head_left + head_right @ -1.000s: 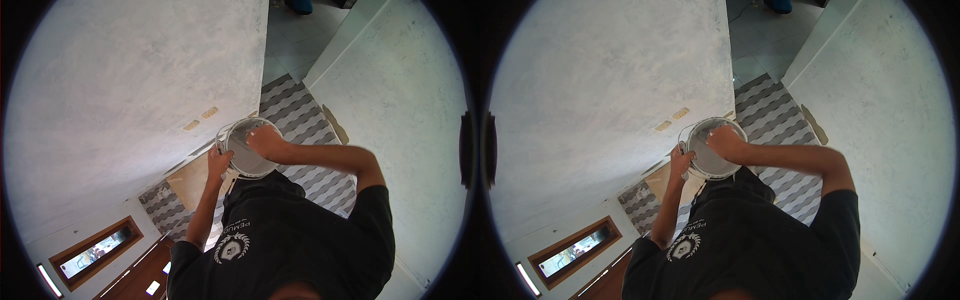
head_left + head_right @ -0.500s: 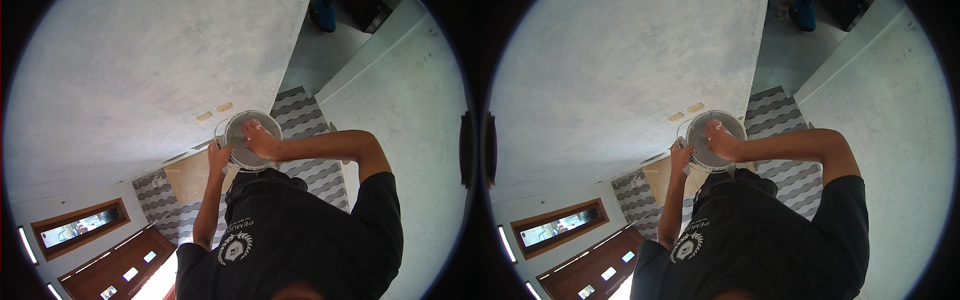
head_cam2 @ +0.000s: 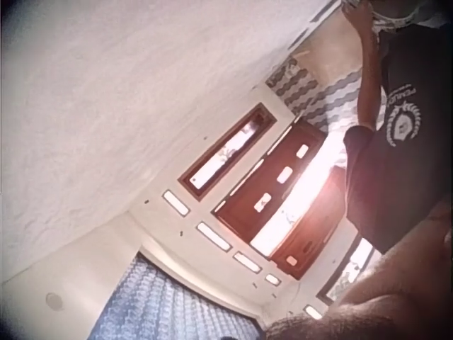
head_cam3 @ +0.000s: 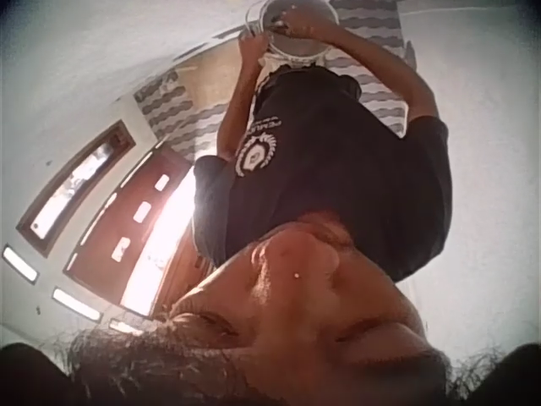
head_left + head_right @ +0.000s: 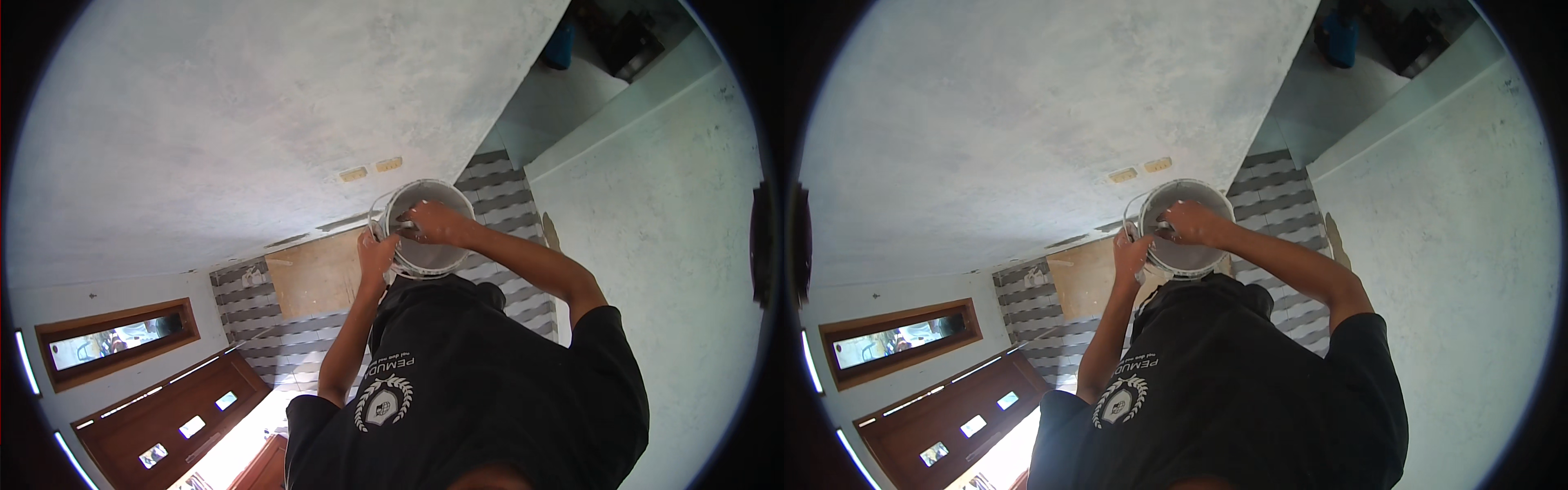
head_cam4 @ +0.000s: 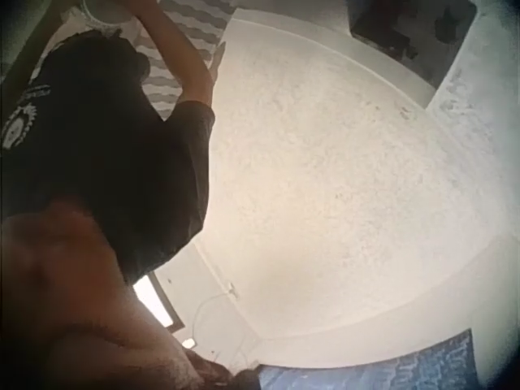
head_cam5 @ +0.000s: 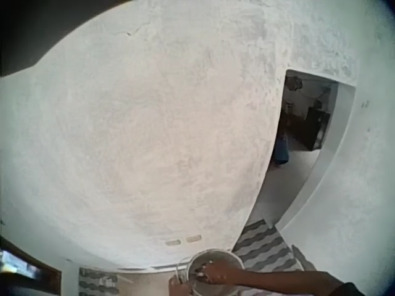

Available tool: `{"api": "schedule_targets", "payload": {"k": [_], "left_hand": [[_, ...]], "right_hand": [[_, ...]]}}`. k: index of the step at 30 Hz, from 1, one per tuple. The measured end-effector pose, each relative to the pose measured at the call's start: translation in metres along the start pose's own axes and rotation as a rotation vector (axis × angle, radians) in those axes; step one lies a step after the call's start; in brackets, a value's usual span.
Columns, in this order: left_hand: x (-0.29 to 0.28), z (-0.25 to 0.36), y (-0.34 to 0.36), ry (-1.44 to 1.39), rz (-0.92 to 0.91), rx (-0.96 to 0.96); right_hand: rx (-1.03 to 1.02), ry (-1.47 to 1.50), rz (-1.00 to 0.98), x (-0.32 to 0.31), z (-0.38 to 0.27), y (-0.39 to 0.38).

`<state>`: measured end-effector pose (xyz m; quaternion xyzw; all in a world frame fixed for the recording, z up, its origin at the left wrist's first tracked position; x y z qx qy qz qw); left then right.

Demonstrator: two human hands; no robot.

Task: Apply wall putty or filler to a wall surface using a putty knife.

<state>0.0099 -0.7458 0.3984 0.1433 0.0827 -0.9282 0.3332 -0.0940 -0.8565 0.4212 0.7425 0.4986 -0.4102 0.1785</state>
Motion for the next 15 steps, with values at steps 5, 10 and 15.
{"api": "schedule_targets", "payload": {"k": [5,10,15], "left_hand": [[-0.003,0.012,0.000,-0.087,-0.025,-0.059],[-0.008,0.022,0.005,-0.110,-0.012,-0.019],[-0.015,0.037,-0.001,-0.231,-0.025,-0.074]], "right_hand": [[-0.027,-0.003,-0.057,0.003,-0.001,0.007],[0.042,0.145,0.095,-0.043,0.002,-0.010],[0.269,0.633,-0.020,-0.118,-0.013,-0.060]]}}
Point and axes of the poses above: each hand's wrist, its own y-axis towards the middle knuckle, its own x-axis out of the palm, z = x × y, the point moved 7 cm from there along y, towards the middle knuckle, and after that the axes turned 10 degrees about x, right-handed, at the moved point
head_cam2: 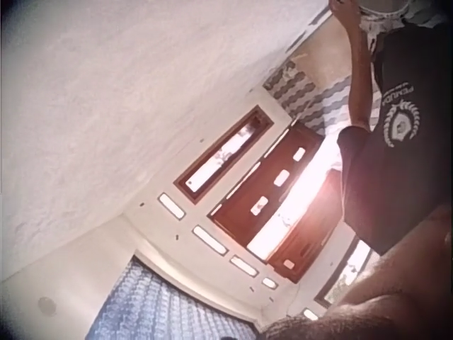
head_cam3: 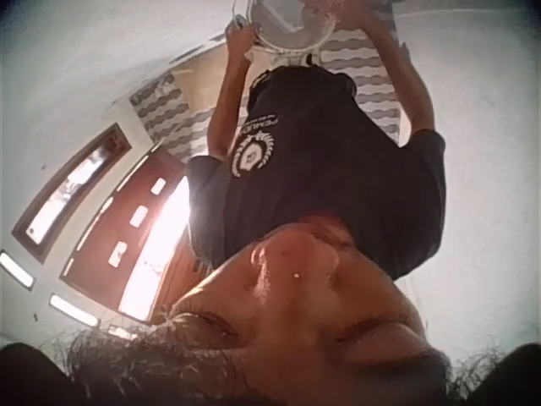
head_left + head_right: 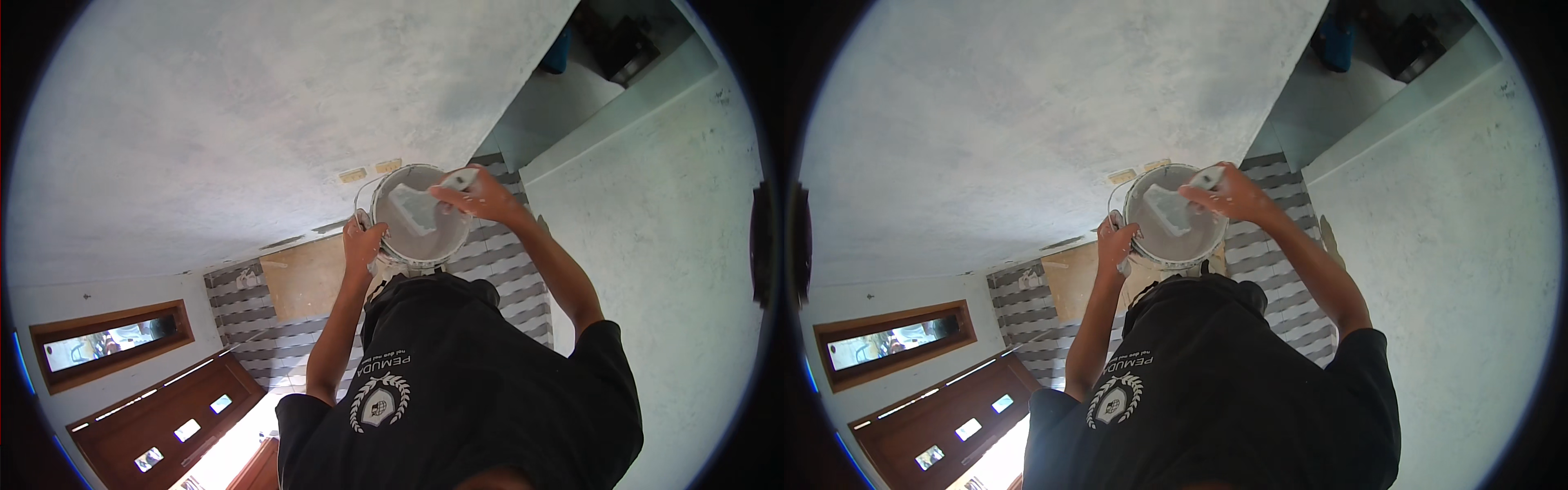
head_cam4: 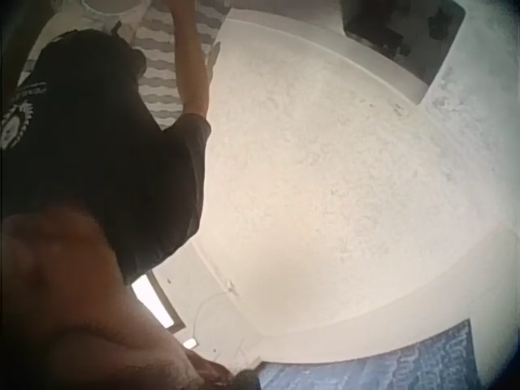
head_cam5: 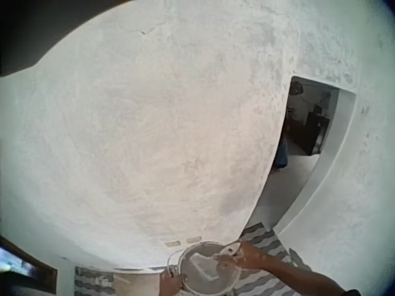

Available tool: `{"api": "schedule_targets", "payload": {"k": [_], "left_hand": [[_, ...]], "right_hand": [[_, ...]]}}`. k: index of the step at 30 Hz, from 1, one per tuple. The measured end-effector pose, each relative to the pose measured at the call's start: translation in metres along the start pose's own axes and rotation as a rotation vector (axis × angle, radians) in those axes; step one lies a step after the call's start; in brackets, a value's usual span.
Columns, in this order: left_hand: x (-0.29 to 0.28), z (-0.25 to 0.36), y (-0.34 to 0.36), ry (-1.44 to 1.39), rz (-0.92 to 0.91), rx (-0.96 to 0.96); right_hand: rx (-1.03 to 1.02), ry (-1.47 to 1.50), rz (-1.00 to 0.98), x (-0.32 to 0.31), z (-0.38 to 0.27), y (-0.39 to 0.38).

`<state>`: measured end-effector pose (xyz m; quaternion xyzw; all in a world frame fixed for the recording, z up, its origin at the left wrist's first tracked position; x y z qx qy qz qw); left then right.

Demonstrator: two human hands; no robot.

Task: Apply wall putty or filler to a wall surface using a putty knife.

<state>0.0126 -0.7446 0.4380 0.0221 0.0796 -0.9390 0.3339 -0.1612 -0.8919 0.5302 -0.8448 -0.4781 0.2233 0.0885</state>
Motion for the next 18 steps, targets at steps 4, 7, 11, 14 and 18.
{"api": "schedule_targets", "payload": {"k": [4,7,11,14,18], "left_hand": [[0.005,0.017,-0.006,-0.164,-0.023,-0.086],[0.004,0.030,-0.011,-0.248,-0.011,-0.006],[0.000,0.046,-0.016,-0.165,-0.075,0.008],[0.001,0.054,-0.017,-0.156,-0.080,0.077],[0.006,0.057,-0.019,-0.217,-0.061,0.039]], "right_hand": [[0.017,0.218,0.096,-0.039,-0.009,-0.034],[-0.018,0.326,0.160,-0.054,-0.011,-0.055],[-0.112,0.365,0.220,-0.063,-0.022,-0.075],[-0.109,0.332,0.228,-0.059,-0.033,-0.086],[-0.103,-0.076,0.262,-0.028,-0.037,-0.082]]}}
Point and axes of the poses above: each hand's wrist, its own y-axis towards the middle knuckle, its own x-axis out of the palm, z = x × y, the point moved 7 cm from there along y, towards the middle knuckle, and after that the axes turned 10 degrees about x, right-handed, at the moved point
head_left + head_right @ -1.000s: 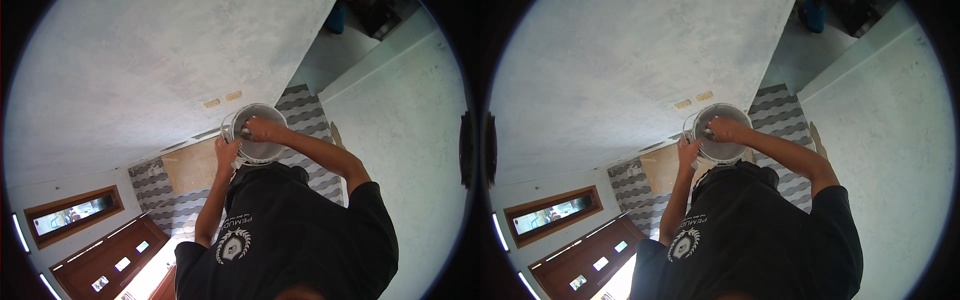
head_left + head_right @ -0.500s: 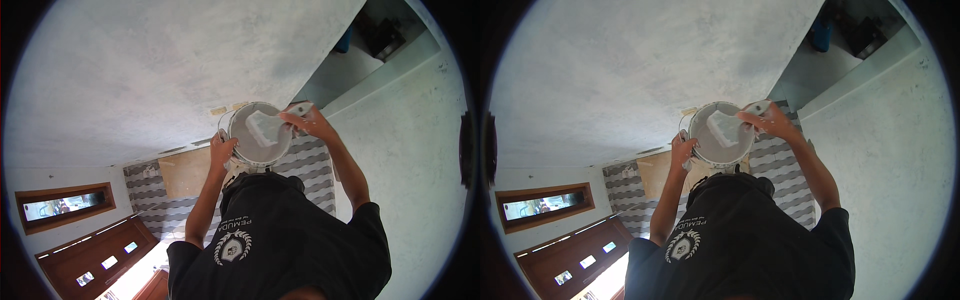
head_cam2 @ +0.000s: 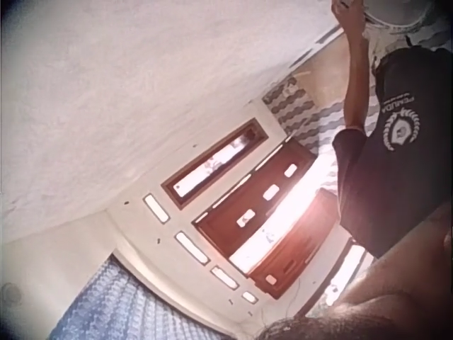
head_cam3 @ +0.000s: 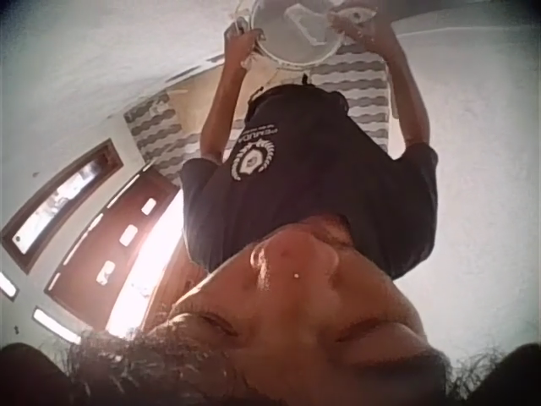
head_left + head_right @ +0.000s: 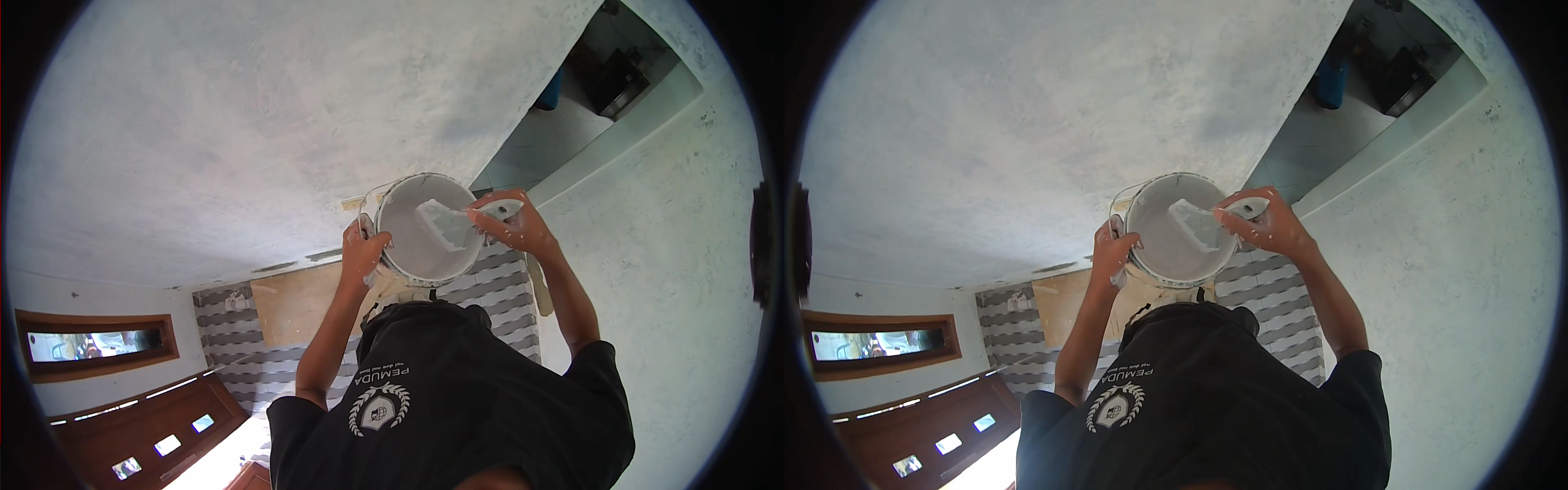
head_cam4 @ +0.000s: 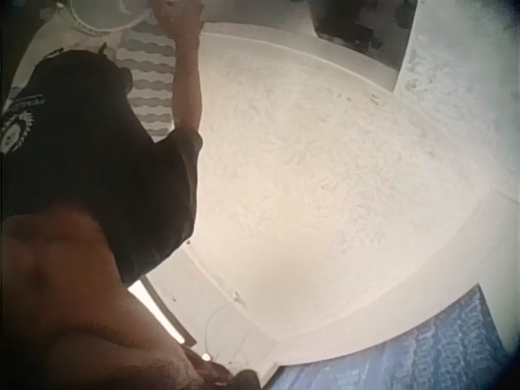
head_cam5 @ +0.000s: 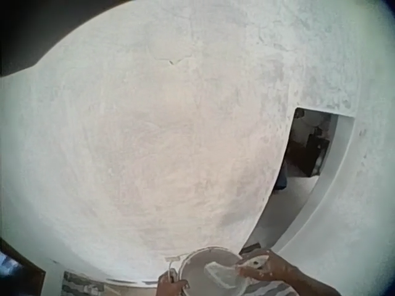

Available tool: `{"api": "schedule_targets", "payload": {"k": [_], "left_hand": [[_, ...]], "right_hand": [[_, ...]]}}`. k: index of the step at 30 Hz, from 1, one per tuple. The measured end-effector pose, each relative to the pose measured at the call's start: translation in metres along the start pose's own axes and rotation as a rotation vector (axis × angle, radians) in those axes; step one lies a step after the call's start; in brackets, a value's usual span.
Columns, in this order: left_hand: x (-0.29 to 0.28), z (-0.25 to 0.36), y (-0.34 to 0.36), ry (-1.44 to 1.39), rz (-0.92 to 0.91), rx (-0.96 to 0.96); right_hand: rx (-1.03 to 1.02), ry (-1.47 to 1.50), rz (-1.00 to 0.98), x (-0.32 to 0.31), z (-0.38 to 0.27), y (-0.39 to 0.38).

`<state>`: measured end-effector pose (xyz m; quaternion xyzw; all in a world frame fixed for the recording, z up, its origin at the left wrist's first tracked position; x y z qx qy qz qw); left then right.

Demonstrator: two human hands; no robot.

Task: Apply wall putty or filler to a wall surface using a putty knife.

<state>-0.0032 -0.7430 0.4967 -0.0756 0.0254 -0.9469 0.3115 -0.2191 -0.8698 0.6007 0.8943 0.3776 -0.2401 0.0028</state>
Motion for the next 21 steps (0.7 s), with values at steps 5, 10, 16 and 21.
{"api": "schedule_targets", "payload": {"k": [5,10,16,21], "left_hand": [[0.000,-0.002,0.003,0.059,-0.008,0.029],[0.002,-0.001,0.005,0.009,-0.003,0.028],[0.001,-0.008,0.010,0.078,-0.005,0.034],[-0.021,-0.039,0.012,0.277,0.036,0.152]], "right_hand": [[-0.158,-0.106,0.016,0.005,-0.013,0.005],[-0.462,-0.279,0.056,0.012,-0.020,-0.001],[-0.464,-0.426,0.042,0.022,-0.016,-0.001],[-0.350,-0.374,0.006,0.021,-0.002,0.004]]}}
Point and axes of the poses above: each hand's wrist, its own y-axis towards the middle knuckle, its own x-axis out of the palm, z = x × y, the point moved 7 cm from there along y, towards the middle knuckle, and after that the axes turned 10 degrees about x, right-handed, at the moved point
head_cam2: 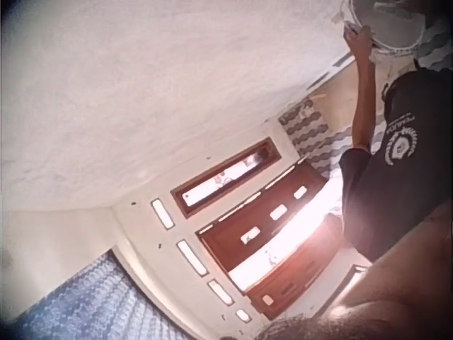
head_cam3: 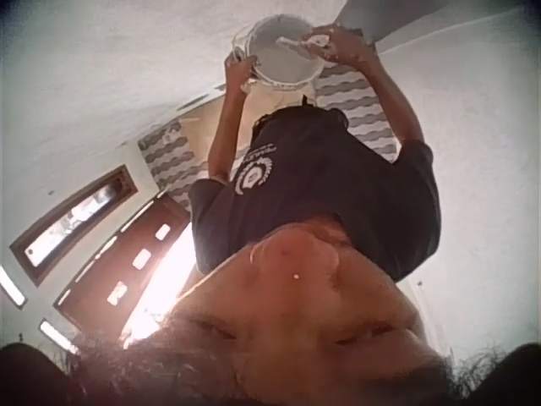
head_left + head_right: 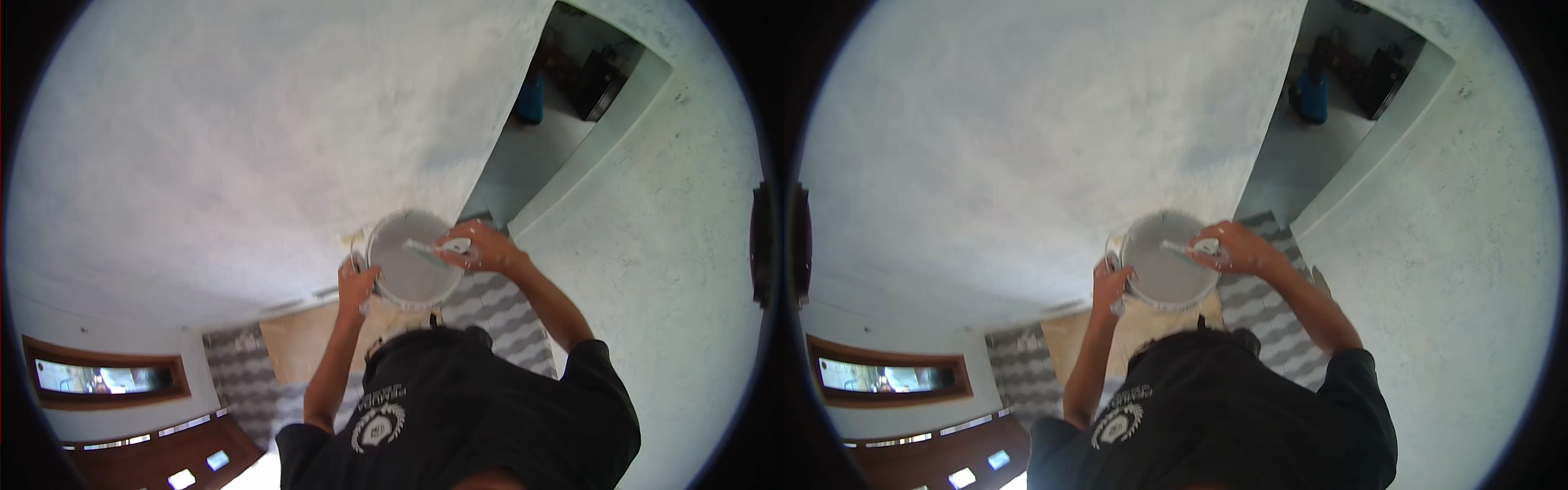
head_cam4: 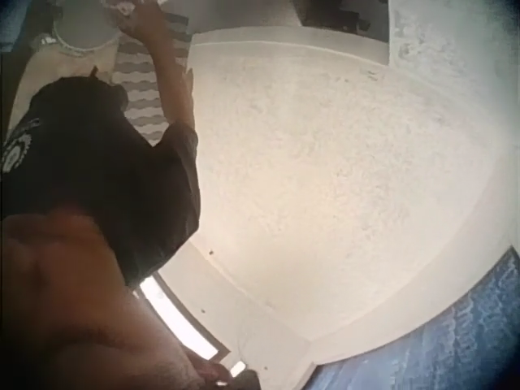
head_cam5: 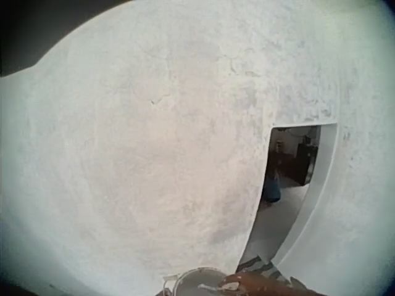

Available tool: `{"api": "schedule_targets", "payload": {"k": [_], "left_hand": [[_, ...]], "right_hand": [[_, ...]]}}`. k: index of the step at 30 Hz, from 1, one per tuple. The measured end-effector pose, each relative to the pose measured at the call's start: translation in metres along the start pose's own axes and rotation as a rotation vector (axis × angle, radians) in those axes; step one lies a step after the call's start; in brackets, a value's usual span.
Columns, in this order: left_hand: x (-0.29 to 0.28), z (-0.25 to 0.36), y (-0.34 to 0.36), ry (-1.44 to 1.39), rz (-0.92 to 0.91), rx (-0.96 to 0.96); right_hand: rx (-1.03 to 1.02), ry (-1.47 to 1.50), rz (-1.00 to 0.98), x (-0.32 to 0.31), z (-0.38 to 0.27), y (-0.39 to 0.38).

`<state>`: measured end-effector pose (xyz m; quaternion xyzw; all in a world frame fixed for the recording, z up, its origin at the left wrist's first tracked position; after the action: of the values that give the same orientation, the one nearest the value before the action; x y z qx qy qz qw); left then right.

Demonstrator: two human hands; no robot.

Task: Apply wall putty or filler to a wall surface using a putty knife.

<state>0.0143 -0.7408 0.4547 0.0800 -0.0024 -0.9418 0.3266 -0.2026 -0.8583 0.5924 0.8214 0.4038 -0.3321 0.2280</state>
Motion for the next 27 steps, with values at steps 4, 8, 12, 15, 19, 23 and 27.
{"api": "schedule_targets", "payload": {"k": [4,8,12,15,19,23,27], "left_hand": [[0.016,0.019,-0.003,-0.184,-0.056,-0.106],[0.010,0.048,-0.015,-0.272,-0.062,-0.182],[0.010,0.046,-0.005,-0.240,-0.069,-0.069],[0.014,0.061,-0.009,-0.295,-0.120,-0.161],[0.014,0.042,0.004,-0.350,-0.113,-0.120],[0.013,0.043,0.008,-0.276,-0.188,-0.110],[0.017,0.041,0.010,-0.210,-0.240,-0.129]], "right_hand": [[-0.015,0.103,0.048,-0.011,0.006,-0.014],[0.004,0.256,0.074,-0.032,-0.002,-0.026],[0.190,0.244,0.022,-0.038,-0.001,-0.034],[0.215,0.483,0.048,-0.037,0.011,-0.043],[0.129,0.403,0.137,-0.040,-0.002,-0.046],[0.181,0.445,0.155,-0.033,-0.007,-0.054],[0.299,0.493,0.161,-0.031,0.000,-0.059]]}}
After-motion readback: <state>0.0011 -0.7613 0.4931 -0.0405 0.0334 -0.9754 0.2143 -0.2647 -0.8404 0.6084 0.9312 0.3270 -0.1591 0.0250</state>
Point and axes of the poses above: each hand's wrist, its own y-axis towards the middle knuckle, its own x-axis out of the palm, z = x × y, the point moved 7 cm from there along y, towards the middle knuckle, and after that the axes turned 10 degrees about x, right-handed, at the moved point
